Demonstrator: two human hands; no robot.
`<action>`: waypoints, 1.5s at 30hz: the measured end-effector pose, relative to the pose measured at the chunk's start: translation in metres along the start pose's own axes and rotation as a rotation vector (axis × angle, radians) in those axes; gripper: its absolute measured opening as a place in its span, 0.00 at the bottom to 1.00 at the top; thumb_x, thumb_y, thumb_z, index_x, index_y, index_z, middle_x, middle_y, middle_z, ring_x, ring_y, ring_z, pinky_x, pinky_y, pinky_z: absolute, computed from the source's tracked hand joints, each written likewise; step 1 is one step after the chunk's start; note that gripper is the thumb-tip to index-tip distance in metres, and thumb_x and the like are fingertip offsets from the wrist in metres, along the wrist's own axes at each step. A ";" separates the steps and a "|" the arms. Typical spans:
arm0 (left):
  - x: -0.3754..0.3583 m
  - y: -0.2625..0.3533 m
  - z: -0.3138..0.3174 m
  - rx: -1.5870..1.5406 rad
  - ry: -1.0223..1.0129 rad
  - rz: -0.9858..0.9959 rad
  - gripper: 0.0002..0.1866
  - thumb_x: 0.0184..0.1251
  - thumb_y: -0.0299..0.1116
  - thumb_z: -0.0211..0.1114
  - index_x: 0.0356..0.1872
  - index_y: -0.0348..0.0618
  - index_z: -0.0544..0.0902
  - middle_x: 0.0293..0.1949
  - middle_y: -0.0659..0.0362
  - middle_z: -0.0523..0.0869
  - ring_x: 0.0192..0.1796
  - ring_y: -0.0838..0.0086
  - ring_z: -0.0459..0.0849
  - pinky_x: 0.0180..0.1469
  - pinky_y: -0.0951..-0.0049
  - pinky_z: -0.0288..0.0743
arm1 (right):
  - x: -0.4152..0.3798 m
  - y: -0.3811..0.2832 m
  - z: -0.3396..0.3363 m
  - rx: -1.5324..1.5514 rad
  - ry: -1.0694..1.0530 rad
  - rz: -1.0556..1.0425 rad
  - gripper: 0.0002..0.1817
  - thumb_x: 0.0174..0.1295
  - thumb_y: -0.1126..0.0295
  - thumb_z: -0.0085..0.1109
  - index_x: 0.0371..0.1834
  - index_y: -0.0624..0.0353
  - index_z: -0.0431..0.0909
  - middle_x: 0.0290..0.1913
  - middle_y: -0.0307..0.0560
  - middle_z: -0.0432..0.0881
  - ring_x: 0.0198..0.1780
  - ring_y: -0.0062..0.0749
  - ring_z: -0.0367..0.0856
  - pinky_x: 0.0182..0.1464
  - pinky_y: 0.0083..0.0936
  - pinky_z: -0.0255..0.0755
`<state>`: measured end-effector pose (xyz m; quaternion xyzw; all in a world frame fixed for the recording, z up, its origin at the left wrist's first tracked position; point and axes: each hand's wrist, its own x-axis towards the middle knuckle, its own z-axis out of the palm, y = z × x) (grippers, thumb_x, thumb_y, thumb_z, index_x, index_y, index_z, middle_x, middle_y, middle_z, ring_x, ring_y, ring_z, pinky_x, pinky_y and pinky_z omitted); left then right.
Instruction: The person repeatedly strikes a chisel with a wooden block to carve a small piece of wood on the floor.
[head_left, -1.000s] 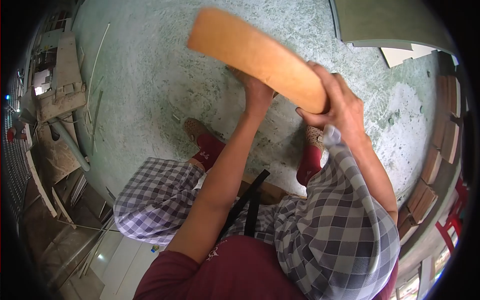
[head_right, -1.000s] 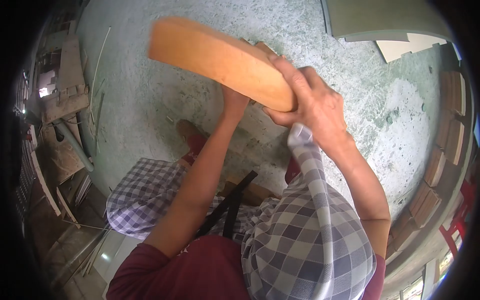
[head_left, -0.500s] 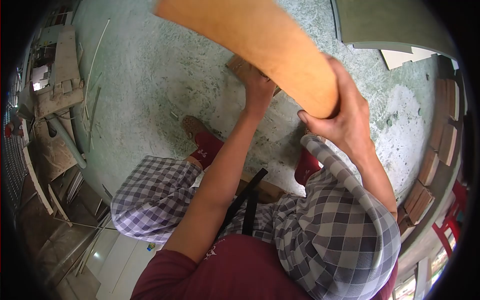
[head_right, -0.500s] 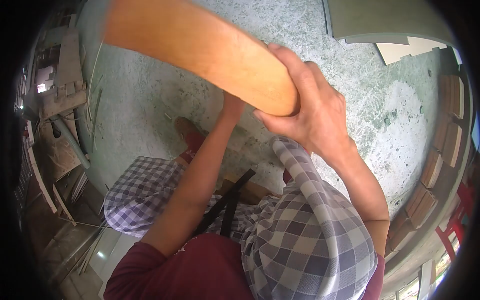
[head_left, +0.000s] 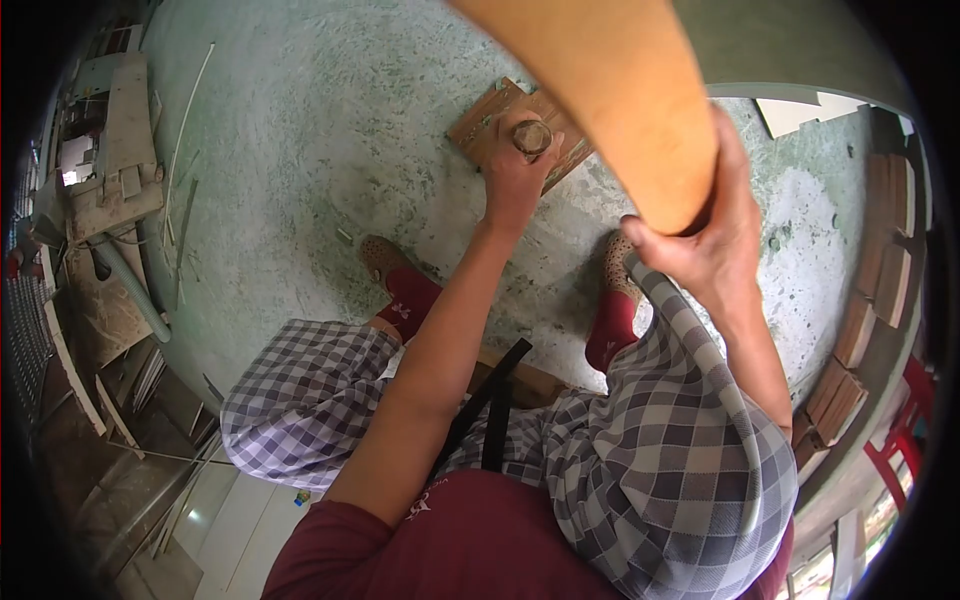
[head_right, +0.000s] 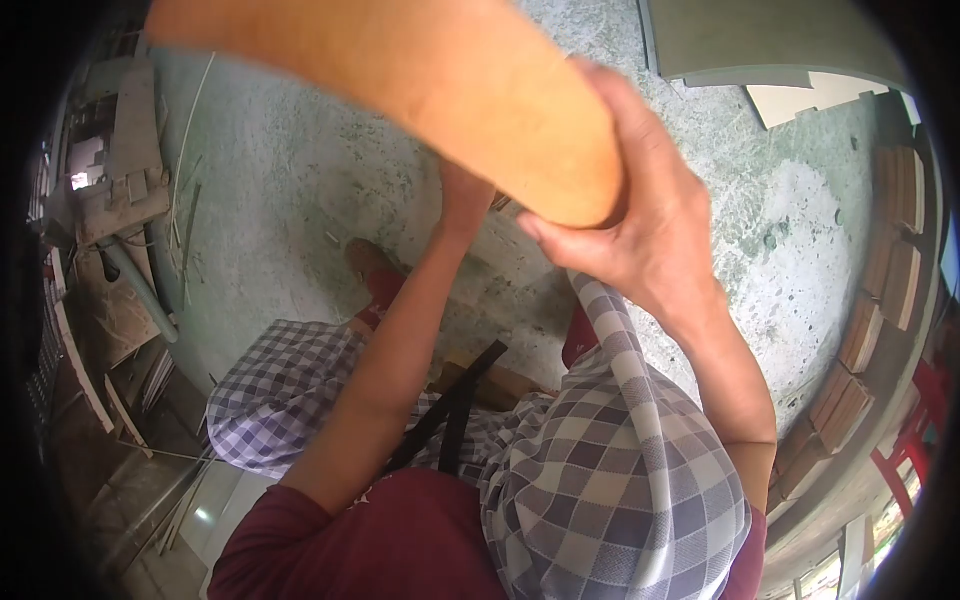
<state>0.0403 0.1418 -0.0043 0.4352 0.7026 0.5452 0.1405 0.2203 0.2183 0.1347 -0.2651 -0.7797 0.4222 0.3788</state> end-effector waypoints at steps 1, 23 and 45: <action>-0.001 -0.005 0.001 -0.008 0.002 0.001 0.17 0.54 0.27 0.70 0.44 0.38 0.74 0.44 0.50 0.76 0.47 0.56 0.78 0.47 0.62 0.72 | -0.002 0.006 0.002 -0.141 -0.042 -0.049 0.48 0.36 0.65 0.77 0.66 0.51 0.63 0.55 0.52 0.78 0.49 0.44 0.83 0.51 0.34 0.80; -0.010 -0.009 0.007 -0.081 -0.014 -0.036 0.22 0.52 0.25 0.70 0.49 0.36 0.73 0.46 0.49 0.76 0.47 0.55 0.78 0.47 0.63 0.74 | -0.014 -0.003 -0.010 -0.171 -0.142 0.043 0.48 0.37 0.65 0.75 0.66 0.52 0.61 0.56 0.54 0.77 0.48 0.46 0.83 0.50 0.37 0.80; 0.003 -0.008 0.001 -0.022 0.038 -0.133 0.19 0.47 0.25 0.74 0.41 0.36 0.77 0.37 0.51 0.80 0.39 0.59 0.80 0.45 0.64 0.73 | -0.027 0.023 0.011 -0.214 -0.333 0.517 0.46 0.43 0.72 0.72 0.69 0.50 0.59 0.56 0.53 0.77 0.57 0.45 0.78 0.58 0.34 0.72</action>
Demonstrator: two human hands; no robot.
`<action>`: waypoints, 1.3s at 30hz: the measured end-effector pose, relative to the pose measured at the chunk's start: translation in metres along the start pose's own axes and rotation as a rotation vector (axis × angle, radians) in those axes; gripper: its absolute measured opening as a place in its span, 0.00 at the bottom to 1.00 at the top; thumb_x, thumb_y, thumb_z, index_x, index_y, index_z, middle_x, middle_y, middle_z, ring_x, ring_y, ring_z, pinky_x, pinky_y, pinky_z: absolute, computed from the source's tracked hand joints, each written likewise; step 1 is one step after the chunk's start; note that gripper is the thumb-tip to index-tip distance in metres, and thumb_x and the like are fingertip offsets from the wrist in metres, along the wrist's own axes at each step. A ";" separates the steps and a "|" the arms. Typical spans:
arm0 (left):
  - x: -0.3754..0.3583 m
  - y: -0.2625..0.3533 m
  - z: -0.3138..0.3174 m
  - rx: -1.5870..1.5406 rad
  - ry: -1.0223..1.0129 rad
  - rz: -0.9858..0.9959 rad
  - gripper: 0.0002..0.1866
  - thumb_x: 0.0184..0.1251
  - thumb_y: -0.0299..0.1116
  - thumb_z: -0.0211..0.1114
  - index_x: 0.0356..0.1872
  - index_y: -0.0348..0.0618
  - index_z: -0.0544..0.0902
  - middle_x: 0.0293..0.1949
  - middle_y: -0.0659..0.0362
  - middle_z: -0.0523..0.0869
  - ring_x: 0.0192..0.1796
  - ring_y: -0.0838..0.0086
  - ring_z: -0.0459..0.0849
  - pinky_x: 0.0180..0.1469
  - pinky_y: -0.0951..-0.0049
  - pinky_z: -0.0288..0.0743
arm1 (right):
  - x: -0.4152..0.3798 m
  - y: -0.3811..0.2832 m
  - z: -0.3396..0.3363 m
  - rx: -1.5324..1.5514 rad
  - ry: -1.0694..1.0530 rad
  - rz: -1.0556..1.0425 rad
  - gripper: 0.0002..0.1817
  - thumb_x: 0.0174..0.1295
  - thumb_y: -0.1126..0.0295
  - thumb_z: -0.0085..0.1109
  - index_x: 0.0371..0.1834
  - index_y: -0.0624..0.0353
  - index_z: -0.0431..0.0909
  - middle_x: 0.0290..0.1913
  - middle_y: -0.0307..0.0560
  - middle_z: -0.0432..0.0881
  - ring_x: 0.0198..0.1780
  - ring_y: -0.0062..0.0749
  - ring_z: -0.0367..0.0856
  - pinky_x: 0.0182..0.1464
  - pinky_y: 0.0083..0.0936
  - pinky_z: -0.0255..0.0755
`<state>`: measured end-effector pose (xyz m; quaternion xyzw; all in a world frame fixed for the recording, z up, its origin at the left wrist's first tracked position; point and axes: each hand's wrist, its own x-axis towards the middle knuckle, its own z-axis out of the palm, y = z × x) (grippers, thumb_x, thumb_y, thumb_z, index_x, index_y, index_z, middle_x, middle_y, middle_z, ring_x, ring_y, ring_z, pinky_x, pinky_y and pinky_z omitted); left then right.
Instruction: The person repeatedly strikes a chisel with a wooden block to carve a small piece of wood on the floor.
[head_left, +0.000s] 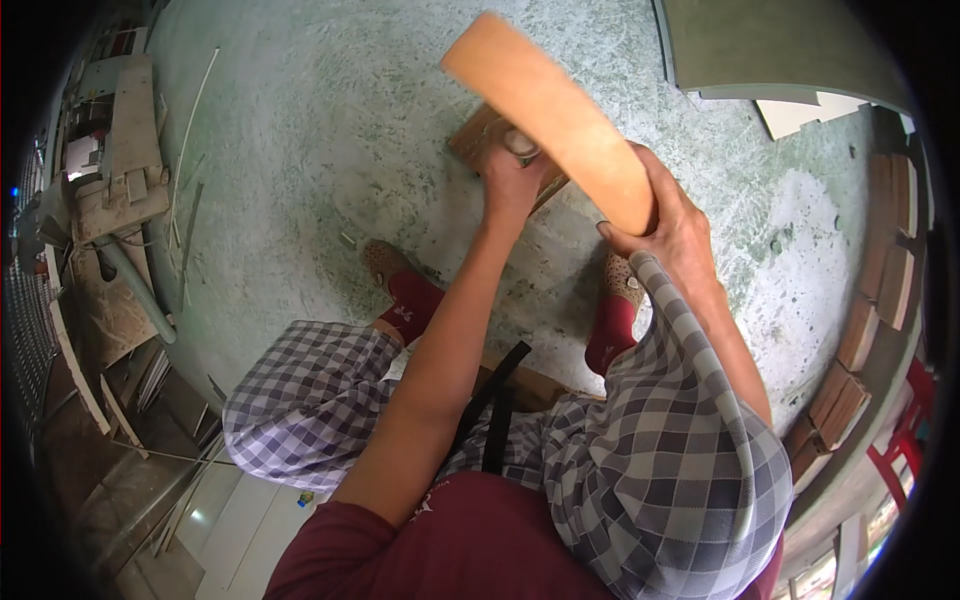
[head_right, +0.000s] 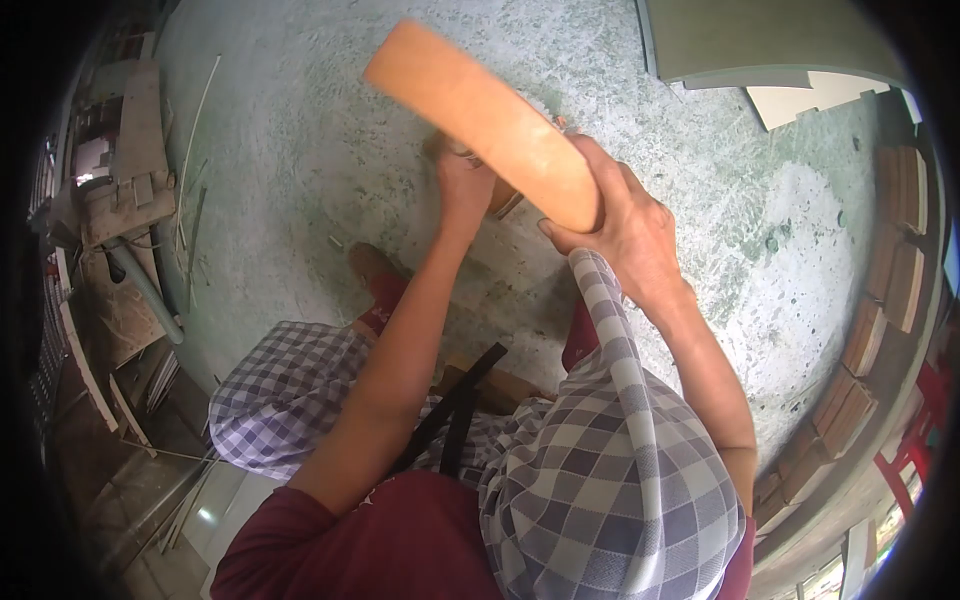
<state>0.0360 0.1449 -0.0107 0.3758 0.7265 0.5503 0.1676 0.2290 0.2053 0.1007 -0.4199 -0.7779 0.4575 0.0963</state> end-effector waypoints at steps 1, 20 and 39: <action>-0.002 -0.001 -0.001 0.025 0.041 -0.053 0.17 0.49 0.24 0.73 0.40 0.38 0.77 0.35 0.56 0.80 0.35 0.68 0.79 0.40 0.69 0.74 | 0.000 0.006 0.002 -0.003 0.003 0.000 0.46 0.43 0.72 0.72 0.69 0.50 0.59 0.56 0.53 0.77 0.57 0.45 0.78 0.58 0.34 0.72; 0.002 -0.008 -0.066 -0.242 0.057 -0.334 0.14 0.60 0.25 0.68 0.46 0.35 0.77 0.44 0.56 0.82 0.44 0.75 0.81 0.49 0.73 0.78 | -0.070 0.097 0.038 0.539 0.257 0.481 0.44 0.55 0.49 0.63 0.69 0.61 0.56 0.52 0.62 0.75 0.52 0.43 0.77 0.56 0.33 0.69; 0.027 0.023 -0.063 0.005 -0.349 -0.217 0.14 0.59 0.21 0.64 0.47 0.35 0.76 0.48 0.56 0.81 0.45 0.81 0.78 0.48 0.79 0.73 | -0.058 0.097 0.040 0.503 0.185 0.501 0.46 0.52 0.50 0.65 0.70 0.60 0.54 0.55 0.64 0.73 0.57 0.46 0.74 0.60 0.36 0.67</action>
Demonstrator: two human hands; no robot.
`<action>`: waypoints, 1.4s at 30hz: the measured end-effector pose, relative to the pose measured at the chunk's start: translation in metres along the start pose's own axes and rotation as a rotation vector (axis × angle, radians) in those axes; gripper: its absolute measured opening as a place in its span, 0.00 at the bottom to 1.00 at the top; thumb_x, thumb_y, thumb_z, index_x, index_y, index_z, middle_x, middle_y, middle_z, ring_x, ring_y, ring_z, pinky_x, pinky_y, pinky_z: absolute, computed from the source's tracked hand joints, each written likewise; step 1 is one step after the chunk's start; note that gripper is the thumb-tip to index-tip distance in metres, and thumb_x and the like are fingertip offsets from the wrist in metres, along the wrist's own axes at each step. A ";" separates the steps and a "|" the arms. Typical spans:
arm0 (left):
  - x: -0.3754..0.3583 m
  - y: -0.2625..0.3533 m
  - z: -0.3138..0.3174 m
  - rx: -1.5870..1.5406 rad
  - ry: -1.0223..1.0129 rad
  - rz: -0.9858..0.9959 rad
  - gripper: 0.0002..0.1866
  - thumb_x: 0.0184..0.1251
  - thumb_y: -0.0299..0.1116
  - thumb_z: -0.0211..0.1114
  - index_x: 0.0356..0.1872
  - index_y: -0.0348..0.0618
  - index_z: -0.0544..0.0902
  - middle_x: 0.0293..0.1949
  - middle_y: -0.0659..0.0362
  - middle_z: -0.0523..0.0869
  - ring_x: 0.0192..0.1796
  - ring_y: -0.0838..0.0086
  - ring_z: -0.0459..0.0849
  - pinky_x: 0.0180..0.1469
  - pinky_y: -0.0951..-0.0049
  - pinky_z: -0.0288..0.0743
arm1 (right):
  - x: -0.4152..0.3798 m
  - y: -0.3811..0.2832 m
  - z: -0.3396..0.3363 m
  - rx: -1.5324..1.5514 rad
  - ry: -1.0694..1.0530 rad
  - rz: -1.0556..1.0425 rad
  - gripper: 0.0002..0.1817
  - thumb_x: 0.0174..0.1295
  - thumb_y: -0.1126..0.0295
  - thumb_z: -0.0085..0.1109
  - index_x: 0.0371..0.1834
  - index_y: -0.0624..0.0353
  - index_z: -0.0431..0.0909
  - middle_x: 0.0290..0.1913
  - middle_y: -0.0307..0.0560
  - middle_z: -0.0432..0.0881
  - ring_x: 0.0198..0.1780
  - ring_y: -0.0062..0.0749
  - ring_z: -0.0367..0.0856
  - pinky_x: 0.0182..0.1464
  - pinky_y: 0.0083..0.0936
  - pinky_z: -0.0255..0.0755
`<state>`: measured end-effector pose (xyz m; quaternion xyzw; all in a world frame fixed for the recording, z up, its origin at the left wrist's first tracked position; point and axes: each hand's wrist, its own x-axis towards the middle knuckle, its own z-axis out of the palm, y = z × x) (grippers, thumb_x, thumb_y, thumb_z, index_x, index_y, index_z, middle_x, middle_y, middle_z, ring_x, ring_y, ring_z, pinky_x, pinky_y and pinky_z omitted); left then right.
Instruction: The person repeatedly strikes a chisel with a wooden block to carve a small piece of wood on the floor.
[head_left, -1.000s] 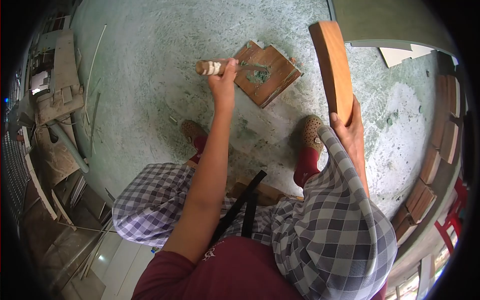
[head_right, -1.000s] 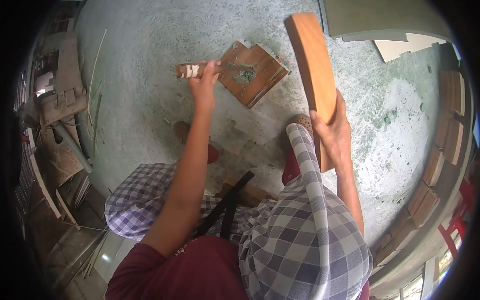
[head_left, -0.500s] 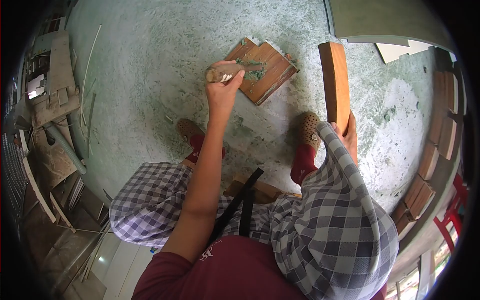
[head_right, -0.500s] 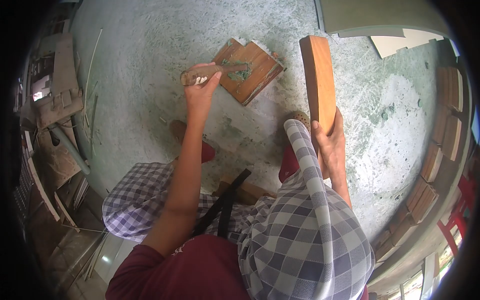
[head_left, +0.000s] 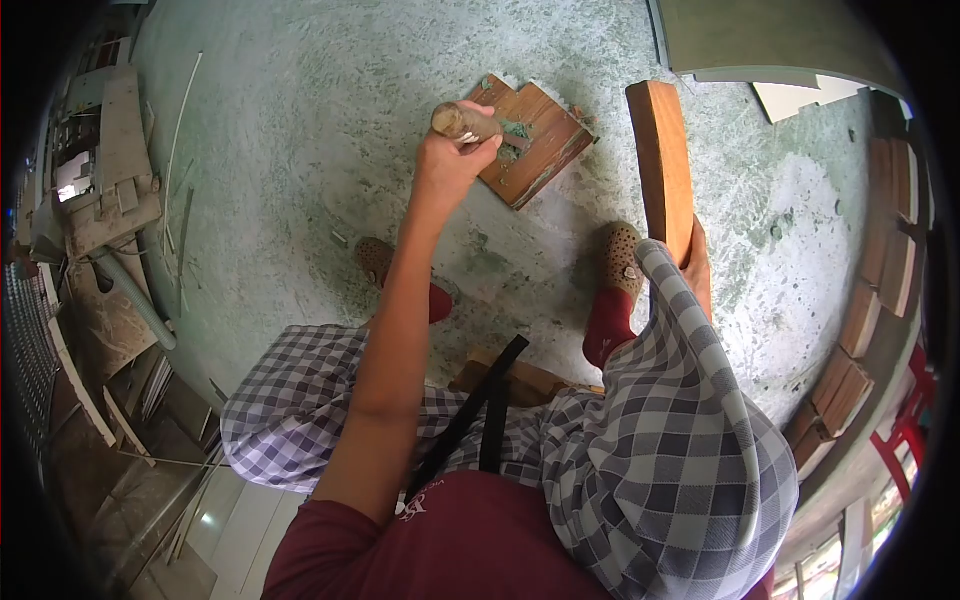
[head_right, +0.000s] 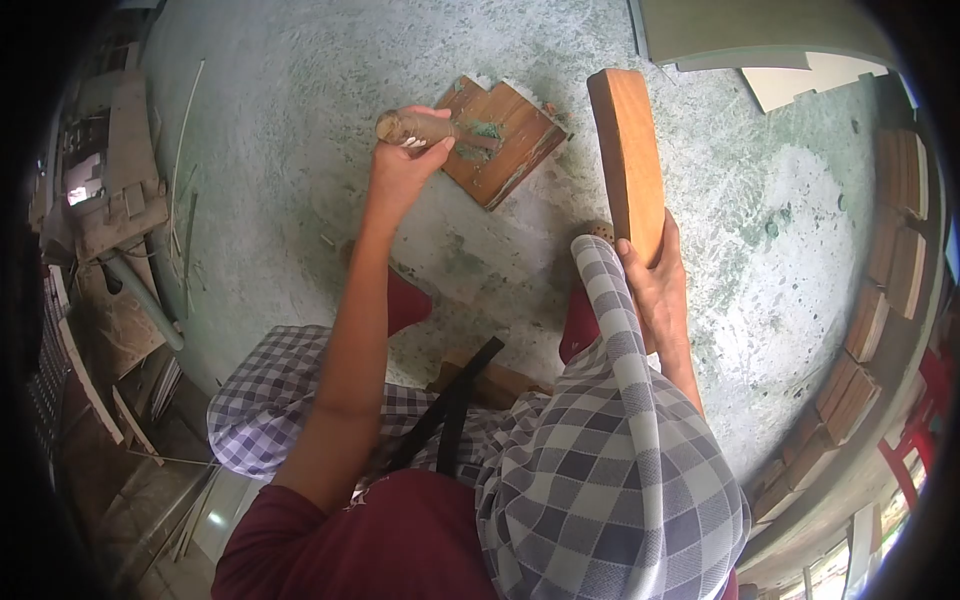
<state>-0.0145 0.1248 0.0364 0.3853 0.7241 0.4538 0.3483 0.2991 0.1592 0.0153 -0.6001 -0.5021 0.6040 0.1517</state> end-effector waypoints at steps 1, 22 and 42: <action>0.004 -0.001 -0.001 -0.029 -0.033 0.003 0.13 0.60 0.21 0.64 0.46 0.35 0.76 0.48 0.57 0.81 0.45 0.80 0.78 0.49 0.79 0.73 | 0.001 0.003 0.001 -0.017 0.009 -0.031 0.46 0.52 0.50 0.65 0.70 0.60 0.54 0.56 0.64 0.73 0.57 0.47 0.74 0.60 0.36 0.66; 0.030 -0.005 0.058 -0.194 0.247 0.180 0.07 0.57 0.23 0.66 0.32 0.42 0.75 0.28 0.68 0.76 0.31 0.85 0.72 0.34 0.81 0.69 | 0.002 0.000 0.001 -0.030 0.014 -0.032 0.47 0.51 0.46 0.65 0.70 0.58 0.55 0.57 0.63 0.73 0.58 0.49 0.74 0.61 0.38 0.66; 0.033 -0.010 0.066 -0.121 0.145 0.220 0.06 0.57 0.24 0.67 0.30 0.42 0.76 0.27 0.67 0.77 0.30 0.85 0.73 0.35 0.80 0.71 | 0.000 -0.005 0.006 -0.058 0.025 -0.019 0.43 0.51 0.53 0.66 0.69 0.52 0.57 0.53 0.63 0.77 0.54 0.50 0.78 0.56 0.38 0.71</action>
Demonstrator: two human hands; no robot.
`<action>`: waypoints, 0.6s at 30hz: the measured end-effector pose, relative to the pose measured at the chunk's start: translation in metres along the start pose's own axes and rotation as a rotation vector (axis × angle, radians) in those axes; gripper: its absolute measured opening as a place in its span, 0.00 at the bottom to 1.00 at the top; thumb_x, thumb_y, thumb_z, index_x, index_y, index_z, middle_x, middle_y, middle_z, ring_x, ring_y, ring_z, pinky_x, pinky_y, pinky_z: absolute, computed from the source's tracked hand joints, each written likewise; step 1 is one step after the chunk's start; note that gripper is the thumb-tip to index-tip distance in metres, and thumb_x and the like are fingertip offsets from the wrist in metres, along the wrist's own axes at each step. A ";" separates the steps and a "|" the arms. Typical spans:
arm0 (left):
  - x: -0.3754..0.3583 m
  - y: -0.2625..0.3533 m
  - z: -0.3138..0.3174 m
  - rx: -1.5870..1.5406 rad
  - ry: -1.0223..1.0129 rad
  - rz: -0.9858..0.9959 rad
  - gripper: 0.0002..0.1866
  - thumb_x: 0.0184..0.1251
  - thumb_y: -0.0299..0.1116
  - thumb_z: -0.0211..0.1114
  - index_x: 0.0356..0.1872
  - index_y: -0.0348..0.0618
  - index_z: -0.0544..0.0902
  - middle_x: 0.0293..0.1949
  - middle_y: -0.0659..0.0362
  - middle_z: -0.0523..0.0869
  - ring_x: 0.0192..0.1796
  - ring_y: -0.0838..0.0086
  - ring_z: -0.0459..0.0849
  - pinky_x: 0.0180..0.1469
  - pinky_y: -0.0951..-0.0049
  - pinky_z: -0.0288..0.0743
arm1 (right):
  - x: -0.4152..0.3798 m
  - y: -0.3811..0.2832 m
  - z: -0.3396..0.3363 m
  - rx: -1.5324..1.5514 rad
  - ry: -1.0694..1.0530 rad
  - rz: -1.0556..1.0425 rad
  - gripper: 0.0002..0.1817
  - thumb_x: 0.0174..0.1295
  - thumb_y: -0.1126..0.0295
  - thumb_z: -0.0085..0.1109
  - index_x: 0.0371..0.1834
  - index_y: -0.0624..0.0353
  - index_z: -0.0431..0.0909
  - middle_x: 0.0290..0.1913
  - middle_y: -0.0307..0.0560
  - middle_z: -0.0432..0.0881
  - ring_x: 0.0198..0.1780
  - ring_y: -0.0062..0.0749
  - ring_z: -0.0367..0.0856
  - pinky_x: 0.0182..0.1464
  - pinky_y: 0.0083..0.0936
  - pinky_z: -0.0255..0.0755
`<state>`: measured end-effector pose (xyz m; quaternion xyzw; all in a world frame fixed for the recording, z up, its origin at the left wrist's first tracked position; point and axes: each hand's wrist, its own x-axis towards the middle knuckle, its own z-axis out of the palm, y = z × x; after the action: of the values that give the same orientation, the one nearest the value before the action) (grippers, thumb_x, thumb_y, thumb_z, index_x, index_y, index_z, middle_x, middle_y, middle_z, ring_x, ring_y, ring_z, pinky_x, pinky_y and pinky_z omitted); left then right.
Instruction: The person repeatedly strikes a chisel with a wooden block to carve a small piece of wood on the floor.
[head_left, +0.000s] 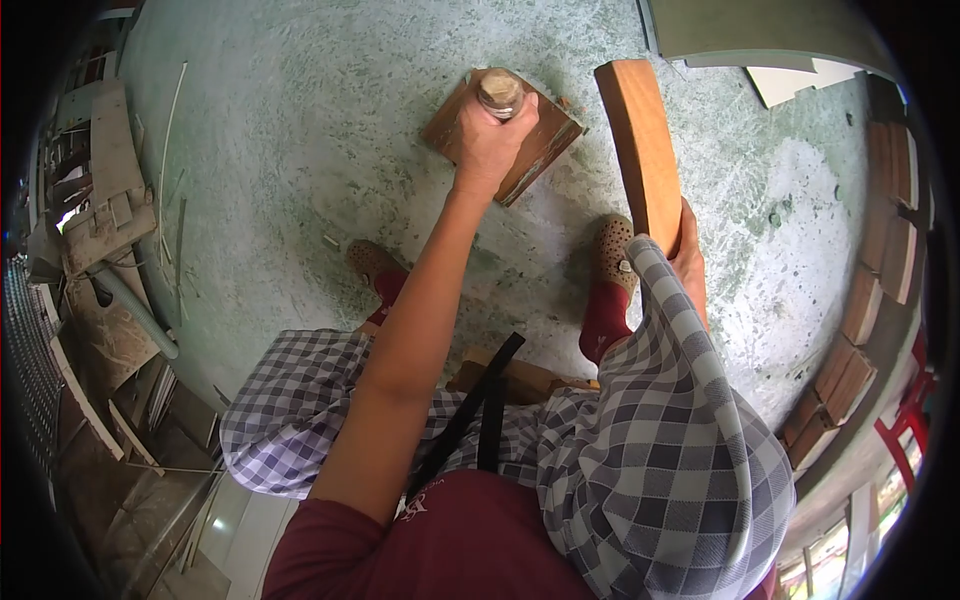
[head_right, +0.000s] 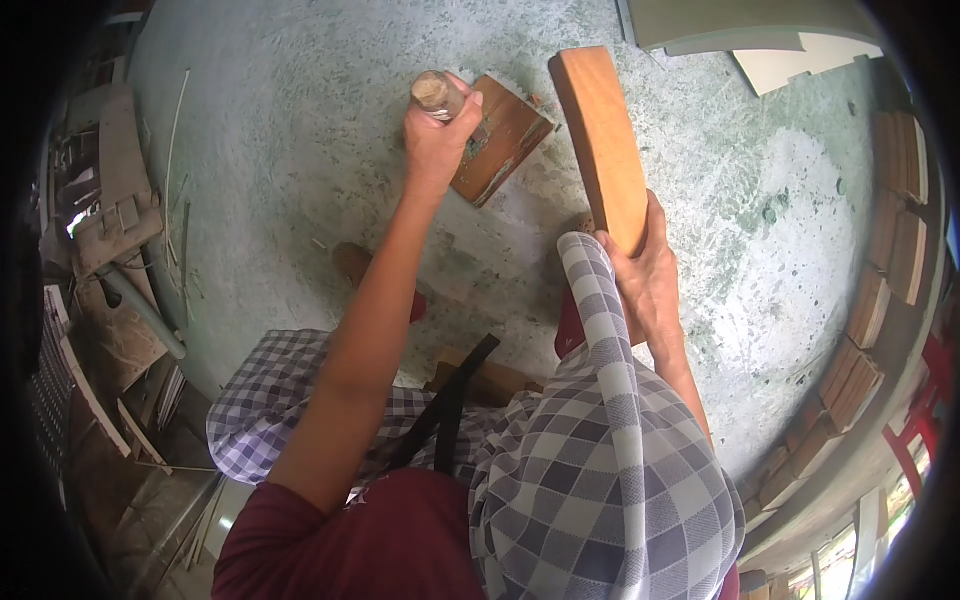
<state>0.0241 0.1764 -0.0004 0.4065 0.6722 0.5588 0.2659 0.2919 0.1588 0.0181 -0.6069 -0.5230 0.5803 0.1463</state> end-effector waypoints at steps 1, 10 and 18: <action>0.001 0.000 0.002 0.034 0.004 0.013 0.07 0.56 0.25 0.67 0.30 0.41 0.76 0.27 0.67 0.78 0.30 0.84 0.74 0.35 0.80 0.71 | -0.001 -0.005 0.000 -0.045 0.004 -0.039 0.43 0.51 0.55 0.67 0.69 0.51 0.57 0.53 0.63 0.78 0.54 0.50 0.78 0.56 0.37 0.71; -0.007 0.015 0.010 0.192 0.003 0.073 0.15 0.51 0.29 0.71 0.38 0.38 0.76 0.32 0.56 0.82 0.35 0.70 0.80 0.42 0.69 0.75 | -0.016 -0.065 -0.016 0.071 0.086 -0.709 0.52 0.38 0.65 0.74 0.68 0.67 0.54 0.56 0.58 0.73 0.58 0.40 0.75 0.61 0.34 0.66; -0.009 0.009 0.009 0.100 -0.069 0.103 0.23 0.46 0.27 0.73 0.45 0.39 0.74 0.38 0.52 0.81 0.41 0.63 0.82 0.44 0.65 0.77 | -0.025 -0.119 -0.012 -0.033 -0.133 -0.116 0.45 0.43 0.68 0.72 0.68 0.56 0.60 0.57 0.54 0.75 0.55 0.40 0.77 0.56 0.32 0.72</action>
<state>0.0381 0.1743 0.0052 0.4725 0.6679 0.5229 0.2391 0.2524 0.1926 0.1288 -0.5379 -0.5752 0.6013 0.1347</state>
